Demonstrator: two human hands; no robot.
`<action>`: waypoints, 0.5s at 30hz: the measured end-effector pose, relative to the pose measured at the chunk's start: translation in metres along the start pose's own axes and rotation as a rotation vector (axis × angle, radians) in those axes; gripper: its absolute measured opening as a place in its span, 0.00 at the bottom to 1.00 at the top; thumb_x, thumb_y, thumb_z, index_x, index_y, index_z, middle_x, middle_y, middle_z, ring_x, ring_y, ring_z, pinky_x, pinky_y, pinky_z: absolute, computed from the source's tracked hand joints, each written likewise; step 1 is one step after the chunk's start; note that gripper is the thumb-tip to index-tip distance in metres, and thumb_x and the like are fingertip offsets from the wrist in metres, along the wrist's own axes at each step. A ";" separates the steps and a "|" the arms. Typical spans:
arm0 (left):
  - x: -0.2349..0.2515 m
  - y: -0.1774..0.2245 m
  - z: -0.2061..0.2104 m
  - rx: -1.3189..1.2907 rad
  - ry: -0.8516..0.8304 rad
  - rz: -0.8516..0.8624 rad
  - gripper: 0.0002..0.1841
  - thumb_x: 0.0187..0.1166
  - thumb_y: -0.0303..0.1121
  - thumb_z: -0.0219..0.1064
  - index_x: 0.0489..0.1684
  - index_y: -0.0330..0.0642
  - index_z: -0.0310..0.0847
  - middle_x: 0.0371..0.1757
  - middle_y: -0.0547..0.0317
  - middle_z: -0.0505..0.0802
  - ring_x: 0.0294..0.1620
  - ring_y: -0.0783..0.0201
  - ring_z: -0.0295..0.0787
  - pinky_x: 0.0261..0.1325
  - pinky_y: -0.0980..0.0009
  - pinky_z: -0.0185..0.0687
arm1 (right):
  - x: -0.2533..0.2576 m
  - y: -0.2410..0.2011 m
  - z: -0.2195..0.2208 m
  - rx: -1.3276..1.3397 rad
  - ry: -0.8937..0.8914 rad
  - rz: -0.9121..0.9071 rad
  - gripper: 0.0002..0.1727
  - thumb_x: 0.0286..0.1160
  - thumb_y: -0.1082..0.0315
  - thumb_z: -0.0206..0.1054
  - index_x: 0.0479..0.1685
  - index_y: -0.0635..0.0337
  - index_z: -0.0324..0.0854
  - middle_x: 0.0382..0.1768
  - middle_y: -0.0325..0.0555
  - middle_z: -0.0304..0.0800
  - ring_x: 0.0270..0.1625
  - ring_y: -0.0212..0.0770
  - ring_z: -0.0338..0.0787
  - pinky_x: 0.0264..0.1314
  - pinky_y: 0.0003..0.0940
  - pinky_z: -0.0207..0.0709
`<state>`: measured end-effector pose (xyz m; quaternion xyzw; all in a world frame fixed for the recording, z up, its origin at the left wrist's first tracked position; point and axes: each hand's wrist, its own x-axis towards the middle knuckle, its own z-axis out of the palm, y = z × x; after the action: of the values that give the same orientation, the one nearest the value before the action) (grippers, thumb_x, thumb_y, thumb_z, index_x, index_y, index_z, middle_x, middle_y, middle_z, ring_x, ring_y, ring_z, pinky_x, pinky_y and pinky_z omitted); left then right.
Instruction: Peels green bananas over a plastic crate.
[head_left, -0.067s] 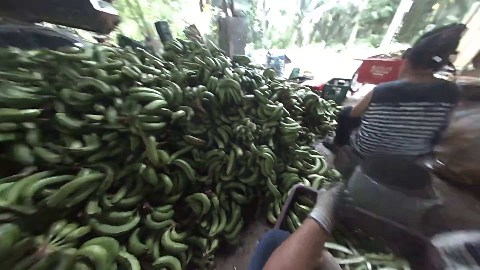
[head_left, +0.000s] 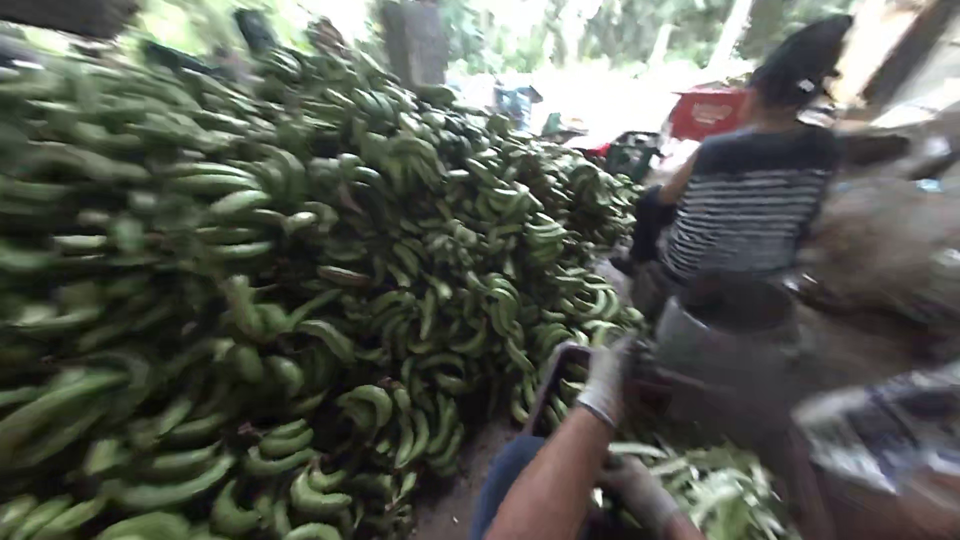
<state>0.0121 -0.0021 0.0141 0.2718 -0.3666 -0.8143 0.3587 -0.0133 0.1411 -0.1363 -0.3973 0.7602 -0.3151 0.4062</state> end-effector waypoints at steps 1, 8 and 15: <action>-0.002 0.005 -0.003 0.058 0.035 0.032 0.16 0.88 0.40 0.62 0.62 0.36 0.79 0.33 0.52 0.89 0.28 0.62 0.86 0.32 0.65 0.87 | 0.006 0.008 -0.013 0.088 0.026 0.063 0.20 0.69 0.52 0.78 0.52 0.57 0.88 0.36 0.48 0.94 0.34 0.46 0.93 0.40 0.50 0.89; -0.004 -0.010 -0.012 0.925 -0.091 0.317 0.24 0.85 0.44 0.66 0.79 0.54 0.76 0.69 0.55 0.89 0.63 0.59 0.90 0.65 0.54 0.89 | -0.083 -0.016 -0.161 0.393 0.433 0.012 0.19 0.73 0.56 0.76 0.59 0.54 0.86 0.39 0.46 0.95 0.31 0.43 0.93 0.34 0.41 0.91; -0.039 -0.088 0.023 1.588 -0.659 0.630 0.41 0.62 0.48 0.82 0.83 0.69 0.72 0.88 0.55 0.72 0.89 0.41 0.61 0.82 0.39 0.70 | -0.102 0.002 -0.159 0.609 0.559 -0.111 0.20 0.73 0.56 0.77 0.58 0.58 0.88 0.38 0.49 0.94 0.29 0.43 0.91 0.30 0.39 0.89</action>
<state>-0.0146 0.0794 -0.0352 0.0798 -0.9599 -0.2237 0.1490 -0.1163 0.2548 -0.0254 -0.1985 0.6908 -0.6426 0.2655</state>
